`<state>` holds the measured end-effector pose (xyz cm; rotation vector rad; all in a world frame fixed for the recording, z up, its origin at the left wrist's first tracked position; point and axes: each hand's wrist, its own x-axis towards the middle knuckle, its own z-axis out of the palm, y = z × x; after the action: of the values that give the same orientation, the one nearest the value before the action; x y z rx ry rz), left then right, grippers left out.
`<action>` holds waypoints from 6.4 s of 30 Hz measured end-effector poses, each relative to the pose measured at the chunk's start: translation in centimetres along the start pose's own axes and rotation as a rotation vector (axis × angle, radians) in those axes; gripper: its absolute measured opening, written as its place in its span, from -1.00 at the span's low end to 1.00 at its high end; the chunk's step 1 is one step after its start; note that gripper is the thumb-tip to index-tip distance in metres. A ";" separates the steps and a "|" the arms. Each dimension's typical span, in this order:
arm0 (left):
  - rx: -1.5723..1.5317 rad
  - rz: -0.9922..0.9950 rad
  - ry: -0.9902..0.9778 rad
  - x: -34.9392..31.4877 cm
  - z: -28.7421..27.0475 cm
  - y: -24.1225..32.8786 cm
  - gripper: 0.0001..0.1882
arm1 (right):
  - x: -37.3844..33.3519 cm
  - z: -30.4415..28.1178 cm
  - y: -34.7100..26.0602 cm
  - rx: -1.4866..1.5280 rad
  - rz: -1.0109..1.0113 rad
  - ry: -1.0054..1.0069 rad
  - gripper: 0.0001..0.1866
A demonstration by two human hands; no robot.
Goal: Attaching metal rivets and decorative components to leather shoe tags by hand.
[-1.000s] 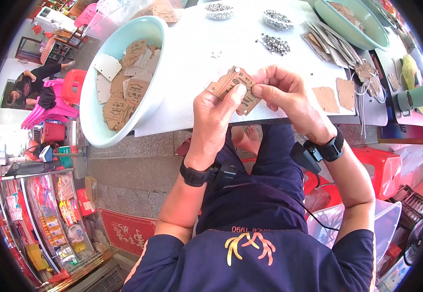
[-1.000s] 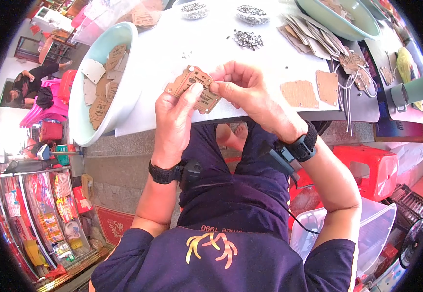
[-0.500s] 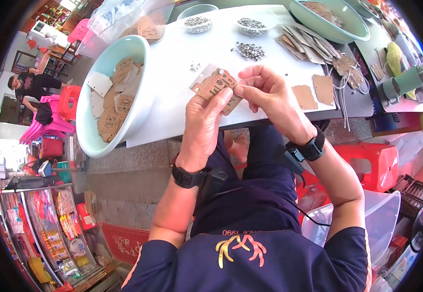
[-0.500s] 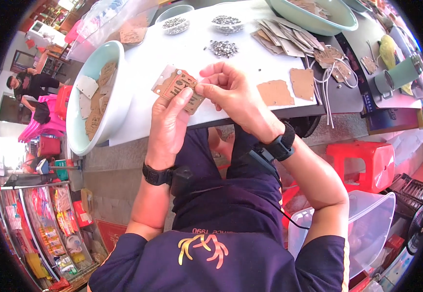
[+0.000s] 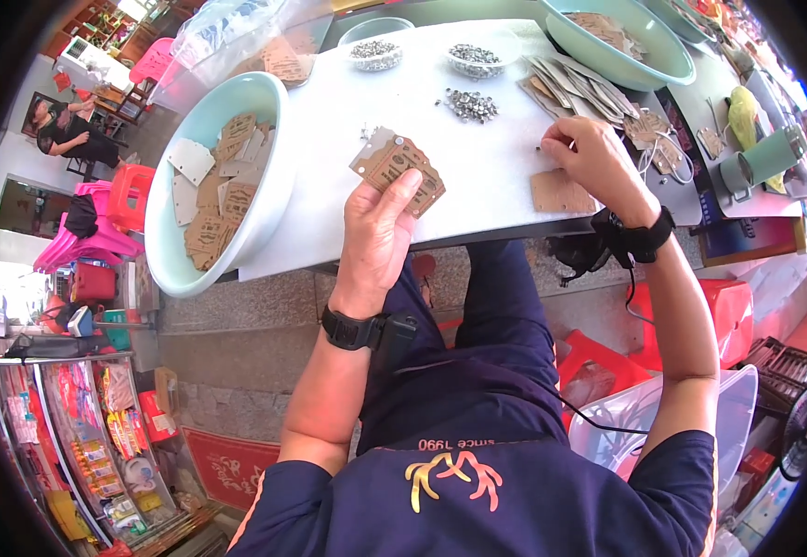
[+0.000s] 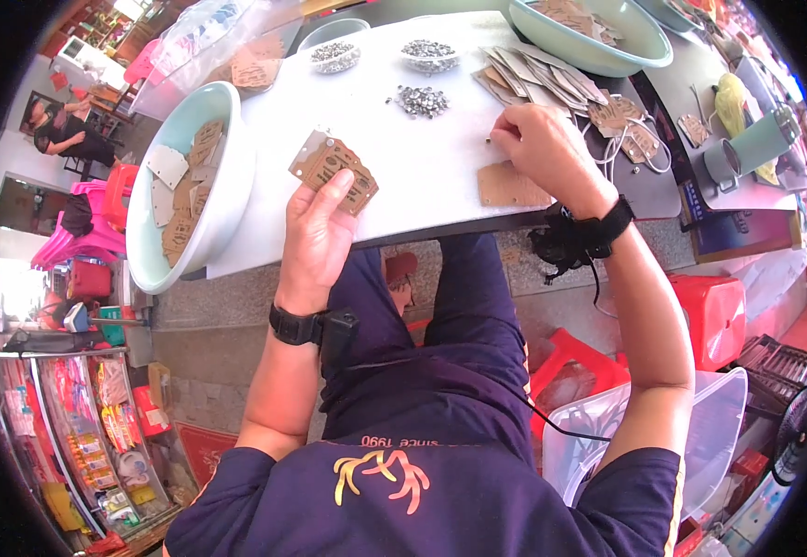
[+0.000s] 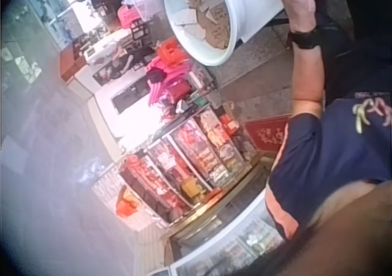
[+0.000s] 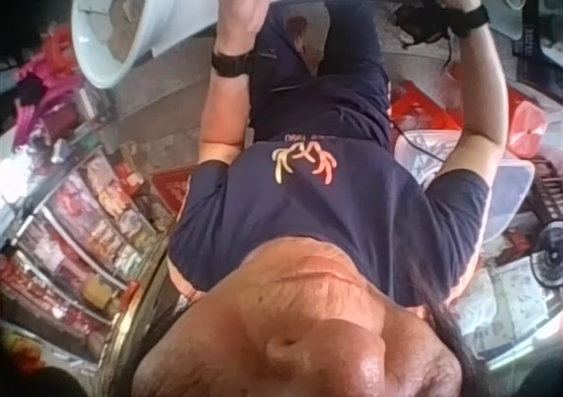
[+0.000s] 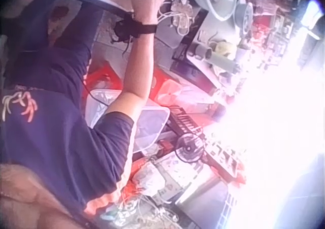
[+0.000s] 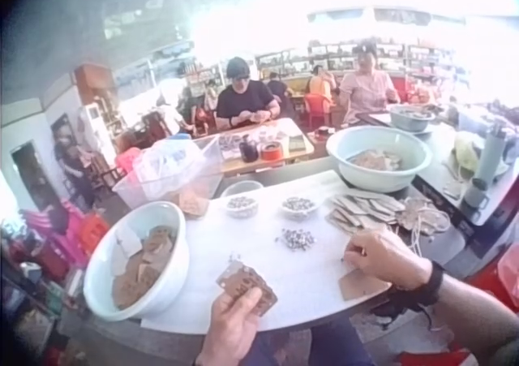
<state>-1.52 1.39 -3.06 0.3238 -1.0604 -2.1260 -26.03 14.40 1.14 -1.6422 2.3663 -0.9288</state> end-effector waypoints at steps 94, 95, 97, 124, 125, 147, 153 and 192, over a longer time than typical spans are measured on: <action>0.293 0.098 0.018 -0.7 2.6 -0.3 -0.69 | -1.4 7.6 -7.7 0.651 -0.104 0.101 -0.88; 0.292 0.097 0.017 -0.8 2.6 -0.2 -0.69 | -1.4 7.6 -7.5 0.727 -0.040 0.045 -0.88; 0.314 0.105 0.015 -0.8 2.6 0.0 -0.70 | -1.3 7.5 -7.5 0.804 0.024 -0.012 -0.88; 0.290 0.064 0.057 -0.9 1.5 0.5 -0.63 | -1.6 5.7 -8.0 0.887 0.209 -0.307 -0.66; 0.291 0.065 0.057 -1.1 1.6 0.8 -0.63 | -1.6 5.8 -8.2 0.904 0.200 -0.284 -0.67; 0.196 -0.008 0.233 -5.6 -1.8 3.5 -0.64 | 3.5 7.6 -11.7 0.511 0.001 -0.253 -0.78; 0.252 0.025 0.155 -5.5 -2.5 2.8 -0.66 | 8.9 7.7 -10.0 0.173 -0.269 -0.089 -0.83; 0.180 -0.012 0.221 -4.6 -1.1 4.0 -0.74 | 6.5 6.2 -10.9 0.422 -0.070 -0.511 -0.81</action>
<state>4.31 2.42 -1.09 0.6366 -1.1213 -1.9555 -17.20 3.65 3.60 -1.5619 1.6597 -0.8211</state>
